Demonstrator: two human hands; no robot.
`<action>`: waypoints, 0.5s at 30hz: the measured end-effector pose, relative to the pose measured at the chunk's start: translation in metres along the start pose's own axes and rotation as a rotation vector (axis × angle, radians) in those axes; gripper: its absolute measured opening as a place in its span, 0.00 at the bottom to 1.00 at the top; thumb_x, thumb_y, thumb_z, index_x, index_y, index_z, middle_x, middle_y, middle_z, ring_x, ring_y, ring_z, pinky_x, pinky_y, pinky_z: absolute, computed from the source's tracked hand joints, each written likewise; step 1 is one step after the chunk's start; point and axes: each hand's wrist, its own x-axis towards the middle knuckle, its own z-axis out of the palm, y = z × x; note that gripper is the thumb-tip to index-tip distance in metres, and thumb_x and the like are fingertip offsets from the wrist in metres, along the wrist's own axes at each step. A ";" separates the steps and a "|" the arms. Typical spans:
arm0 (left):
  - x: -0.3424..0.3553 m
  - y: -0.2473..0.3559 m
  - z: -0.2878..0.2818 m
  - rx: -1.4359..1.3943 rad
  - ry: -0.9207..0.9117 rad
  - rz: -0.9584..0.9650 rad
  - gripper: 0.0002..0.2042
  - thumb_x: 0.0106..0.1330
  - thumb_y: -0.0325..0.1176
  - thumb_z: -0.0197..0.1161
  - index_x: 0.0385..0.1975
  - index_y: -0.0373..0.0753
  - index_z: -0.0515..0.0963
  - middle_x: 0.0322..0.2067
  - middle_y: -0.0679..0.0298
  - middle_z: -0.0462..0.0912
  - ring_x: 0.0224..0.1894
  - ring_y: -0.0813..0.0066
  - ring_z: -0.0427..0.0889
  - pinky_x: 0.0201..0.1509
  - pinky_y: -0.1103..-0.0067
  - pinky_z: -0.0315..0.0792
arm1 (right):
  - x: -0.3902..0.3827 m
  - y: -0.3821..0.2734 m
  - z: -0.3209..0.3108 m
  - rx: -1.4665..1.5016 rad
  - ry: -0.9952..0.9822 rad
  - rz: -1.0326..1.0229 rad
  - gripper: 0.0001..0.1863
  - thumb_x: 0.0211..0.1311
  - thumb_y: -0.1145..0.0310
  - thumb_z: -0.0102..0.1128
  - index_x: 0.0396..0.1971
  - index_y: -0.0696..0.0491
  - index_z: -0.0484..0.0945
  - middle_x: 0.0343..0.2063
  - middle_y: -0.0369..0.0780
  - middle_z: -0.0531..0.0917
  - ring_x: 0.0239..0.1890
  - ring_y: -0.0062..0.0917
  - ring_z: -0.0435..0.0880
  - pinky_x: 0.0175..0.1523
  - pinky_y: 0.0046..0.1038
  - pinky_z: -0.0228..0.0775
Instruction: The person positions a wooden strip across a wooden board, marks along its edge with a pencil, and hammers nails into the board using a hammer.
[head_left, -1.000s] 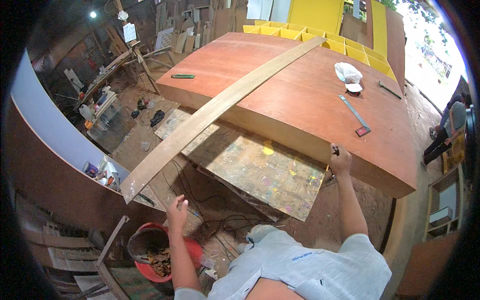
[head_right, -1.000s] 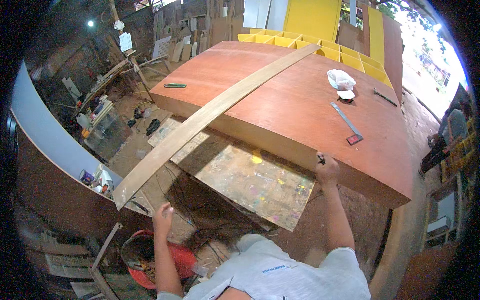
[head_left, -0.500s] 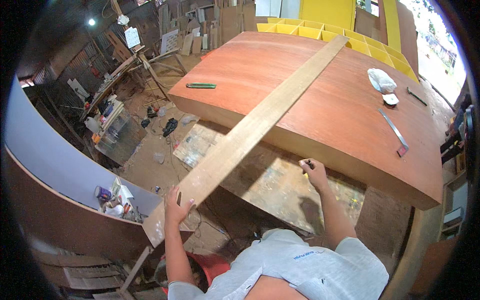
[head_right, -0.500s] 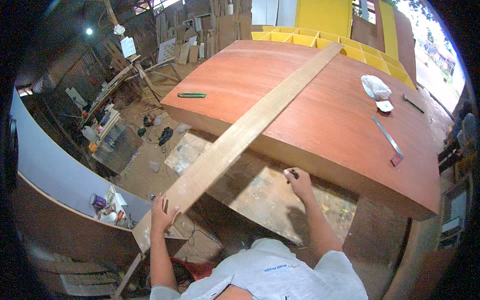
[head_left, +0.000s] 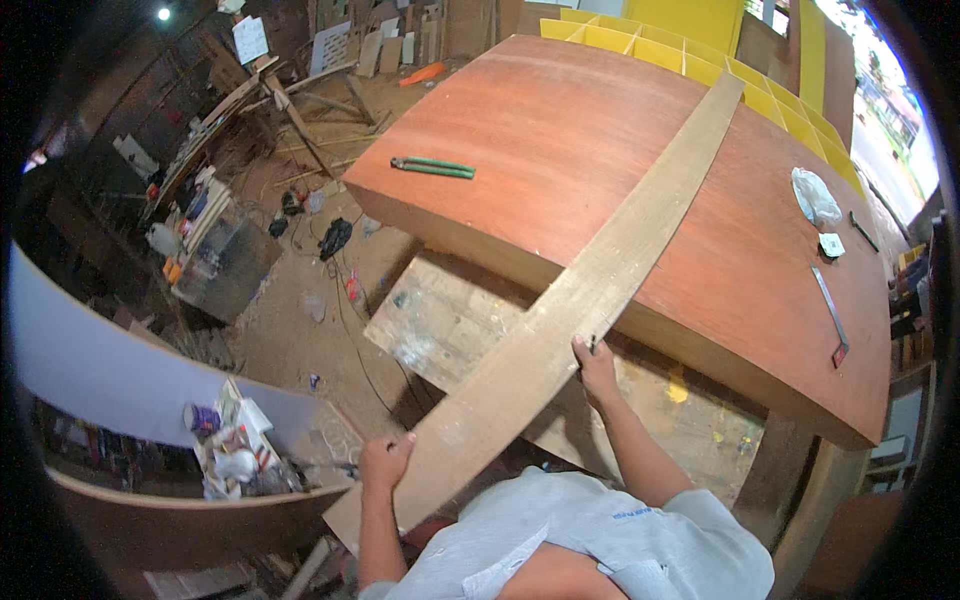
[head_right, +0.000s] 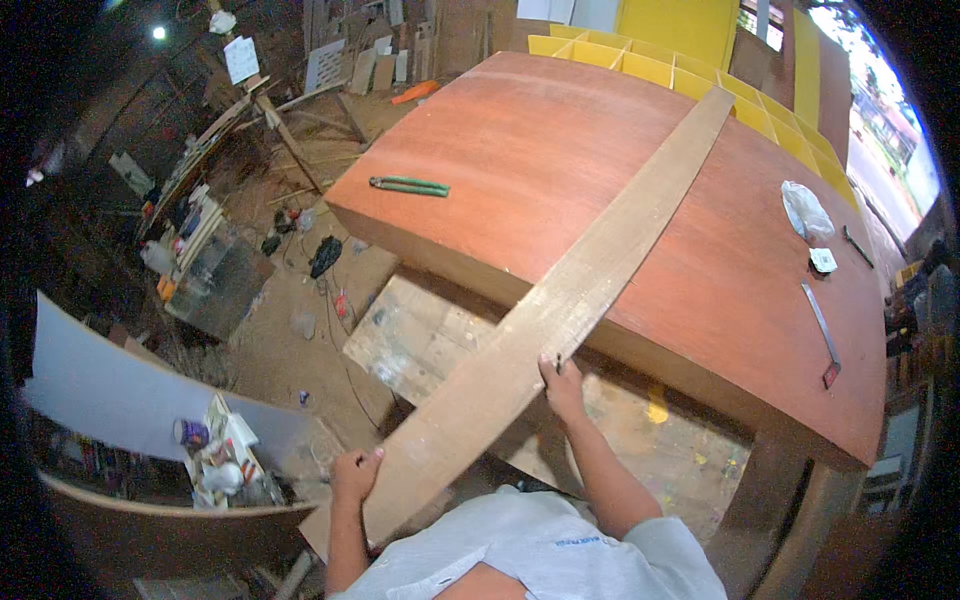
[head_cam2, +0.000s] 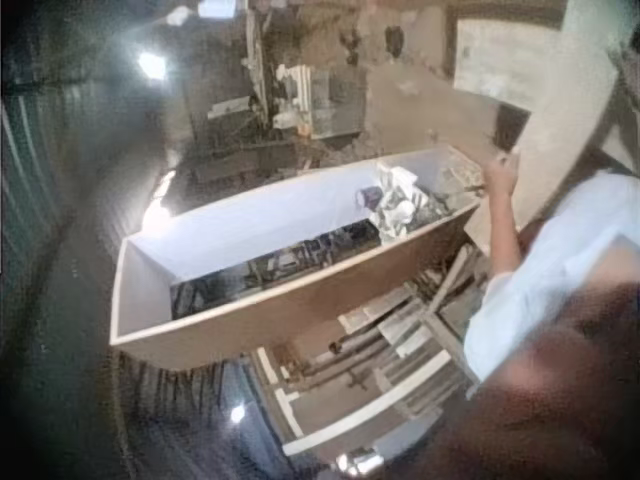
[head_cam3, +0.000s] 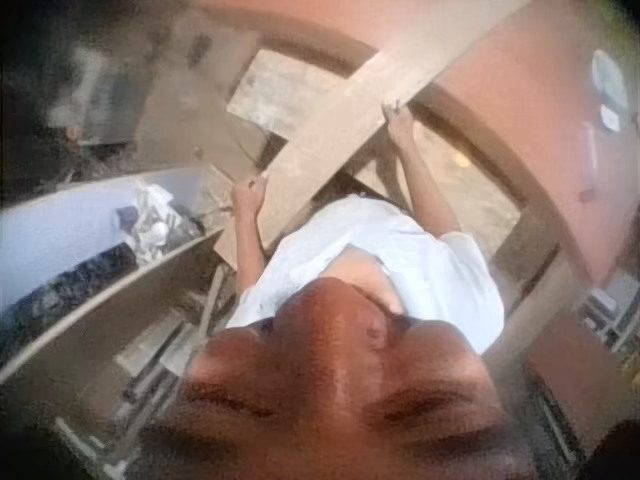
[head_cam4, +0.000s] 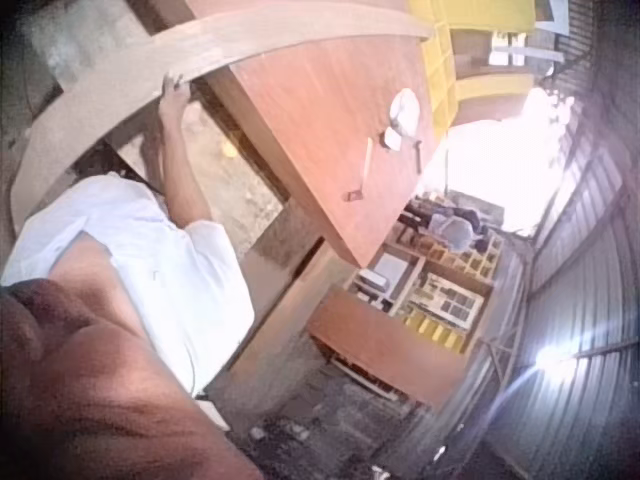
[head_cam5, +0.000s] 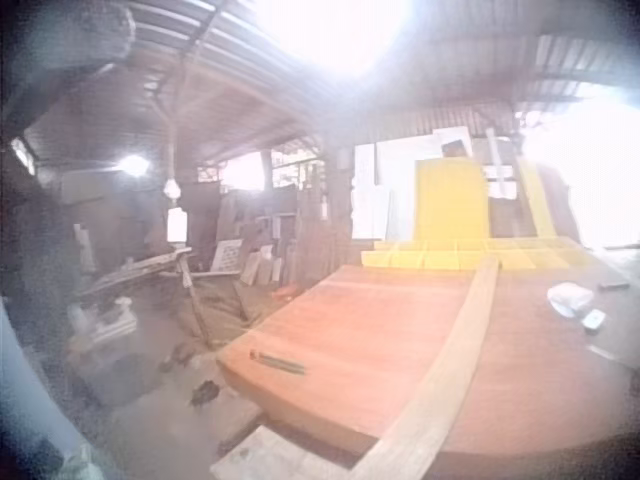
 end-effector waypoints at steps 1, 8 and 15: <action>0.011 0.001 -0.001 0.030 -0.006 -0.004 0.27 0.64 0.62 0.73 0.33 0.38 0.90 0.29 0.43 0.88 0.37 0.41 0.89 0.44 0.56 0.81 | 0.003 -0.003 0.005 0.037 0.021 -0.077 0.18 0.80 0.57 0.65 0.53 0.57 0.81 0.37 0.33 0.84 0.37 0.17 0.79 0.42 0.27 0.72; 0.109 0.004 -0.049 -0.076 0.004 0.101 0.27 0.64 0.62 0.74 0.31 0.39 0.88 0.30 0.48 0.89 0.36 0.43 0.89 0.42 0.57 0.80 | 0.025 -0.063 0.062 -0.121 0.086 0.086 0.18 0.79 0.54 0.66 0.46 0.56 0.83 0.29 0.31 0.81 0.31 0.16 0.74 0.38 0.26 0.68; 0.206 0.003 -0.088 -0.065 0.035 0.174 0.24 0.65 0.59 0.74 0.31 0.39 0.87 0.32 0.48 0.89 0.38 0.43 0.89 0.43 0.57 0.80 | 0.064 -0.128 0.088 -0.685 -0.248 0.194 0.28 0.78 0.48 0.65 0.28 0.60 0.84 0.25 0.37 0.88 0.31 0.22 0.85 0.39 0.31 0.76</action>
